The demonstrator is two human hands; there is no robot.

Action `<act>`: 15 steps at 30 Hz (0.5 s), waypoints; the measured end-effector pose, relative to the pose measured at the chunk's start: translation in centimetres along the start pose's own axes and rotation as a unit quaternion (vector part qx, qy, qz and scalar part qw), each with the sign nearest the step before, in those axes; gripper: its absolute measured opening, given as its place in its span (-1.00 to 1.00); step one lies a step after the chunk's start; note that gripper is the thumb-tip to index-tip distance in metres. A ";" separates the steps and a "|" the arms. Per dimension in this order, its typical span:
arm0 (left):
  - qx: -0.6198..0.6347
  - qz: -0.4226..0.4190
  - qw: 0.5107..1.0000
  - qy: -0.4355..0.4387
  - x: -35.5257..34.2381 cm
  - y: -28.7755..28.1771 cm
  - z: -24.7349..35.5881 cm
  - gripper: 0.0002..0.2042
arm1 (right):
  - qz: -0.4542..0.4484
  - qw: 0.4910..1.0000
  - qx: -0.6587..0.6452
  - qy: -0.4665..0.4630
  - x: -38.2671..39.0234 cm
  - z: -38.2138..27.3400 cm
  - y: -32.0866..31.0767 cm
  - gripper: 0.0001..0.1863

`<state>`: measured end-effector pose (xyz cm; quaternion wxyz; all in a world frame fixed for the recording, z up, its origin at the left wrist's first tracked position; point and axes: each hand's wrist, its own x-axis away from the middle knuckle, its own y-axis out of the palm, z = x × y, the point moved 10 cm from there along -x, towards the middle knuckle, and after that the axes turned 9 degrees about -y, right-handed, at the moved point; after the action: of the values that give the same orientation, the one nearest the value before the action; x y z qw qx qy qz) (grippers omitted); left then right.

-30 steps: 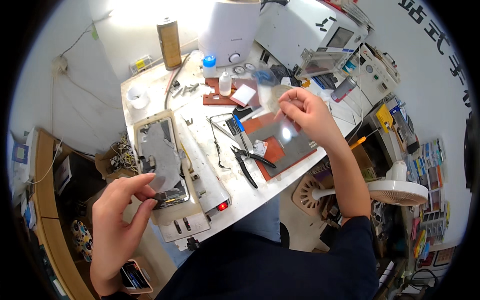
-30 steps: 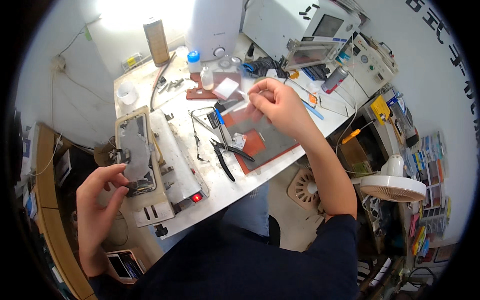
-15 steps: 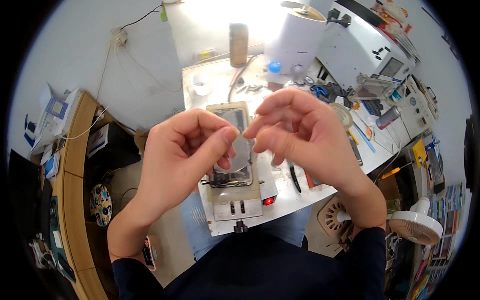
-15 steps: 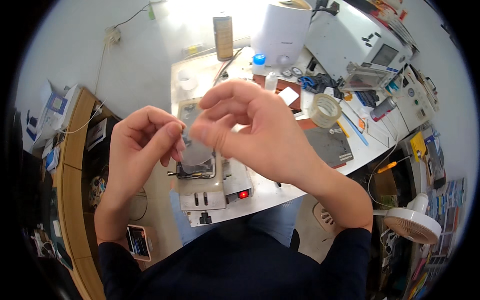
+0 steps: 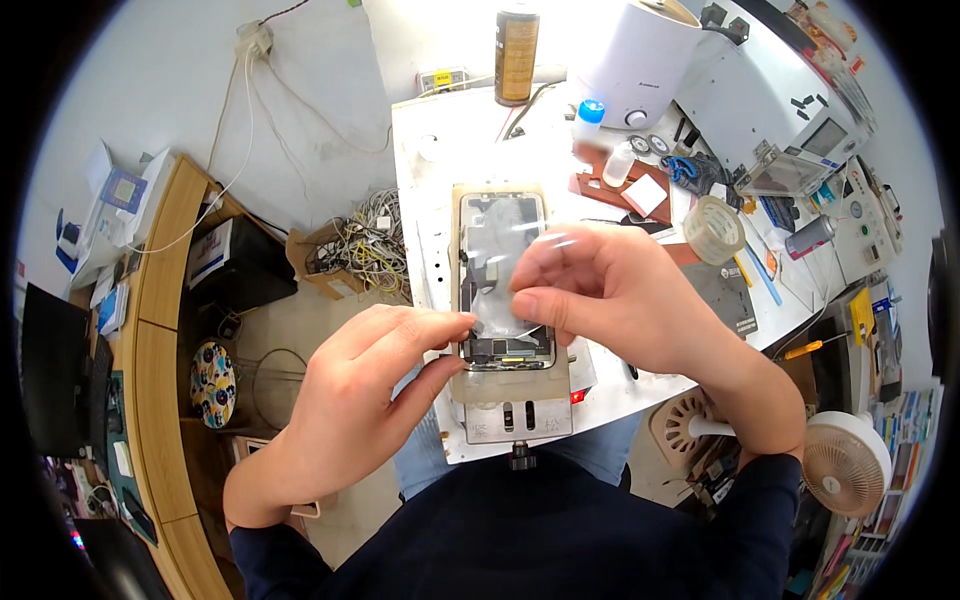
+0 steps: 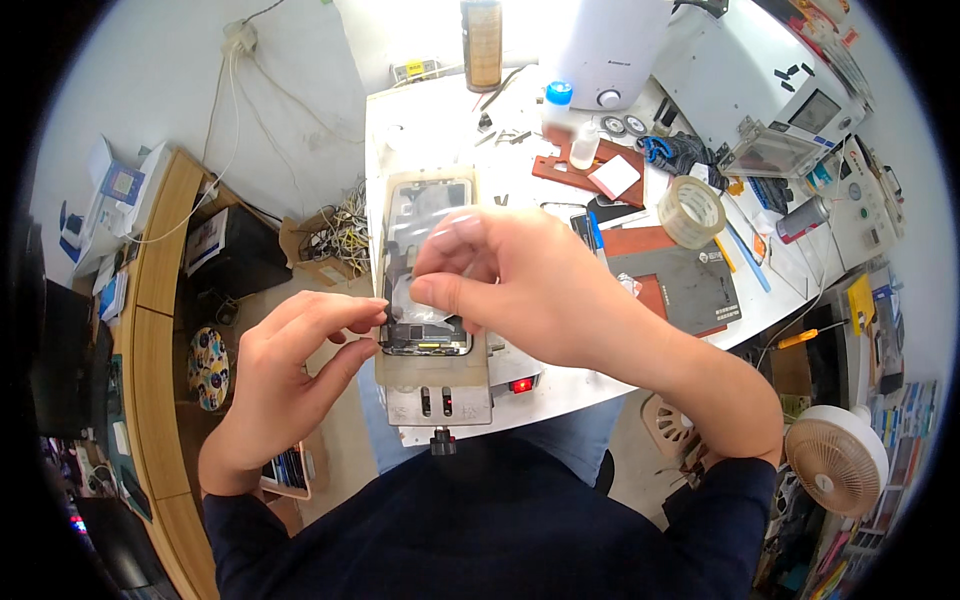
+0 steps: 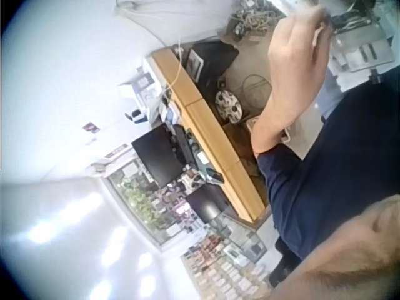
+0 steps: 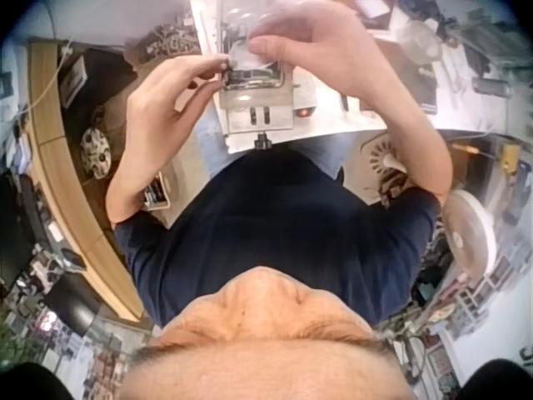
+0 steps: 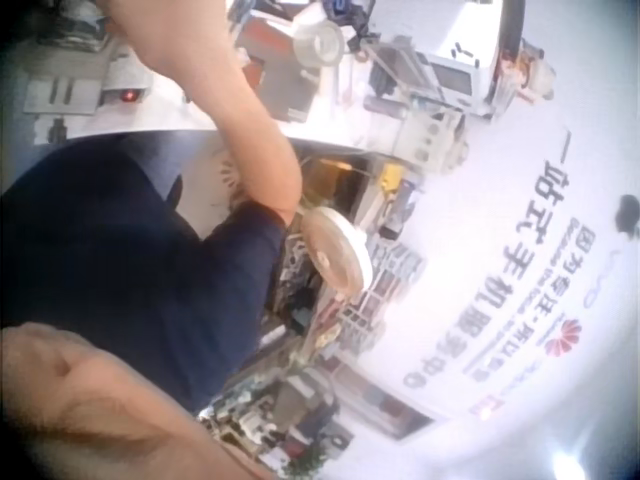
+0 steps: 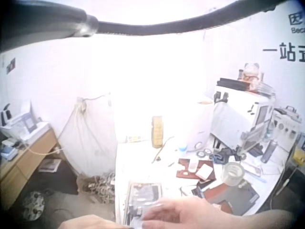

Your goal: The person carefully peels a protective film off the screen of a smartphone held in a clamp. They use their fingers to lift the edges and remove the film in sections. After removing the film, they put on a pair of gloves and continue to handle the device.

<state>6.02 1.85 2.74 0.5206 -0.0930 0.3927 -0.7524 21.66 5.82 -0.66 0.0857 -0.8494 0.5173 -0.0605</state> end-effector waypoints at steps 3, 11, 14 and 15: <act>0.025 0.005 1.000 -0.003 -0.1 0.1 -0.4 -0.65 | 0.000 1.000 0.005 -0.011 0.0 -0.9 0.4 -0.85; 0.120 -0.011 0.992 -0.041 -0.6 0.6 -2.1 -0.62 | -0.005 0.985 0.164 -0.060 -0.6 -2.3 0.7 -0.79; 0.135 -0.020 0.989 -0.050 -0.6 0.9 -2.5 -0.60 | -0.005 0.983 0.174 -0.067 -0.8 -1.8 0.7 -0.82; 0.142 -0.024 0.988 -0.056 -0.5 0.9 -2.5 -0.59 | -0.004 0.982 0.176 -0.070 -0.7 -1.7 0.7 -0.83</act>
<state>5.49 3.41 0.55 0.5312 -0.0698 0.2499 -0.8065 20.40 6.02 0.81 0.2698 -0.8249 0.4881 -0.0919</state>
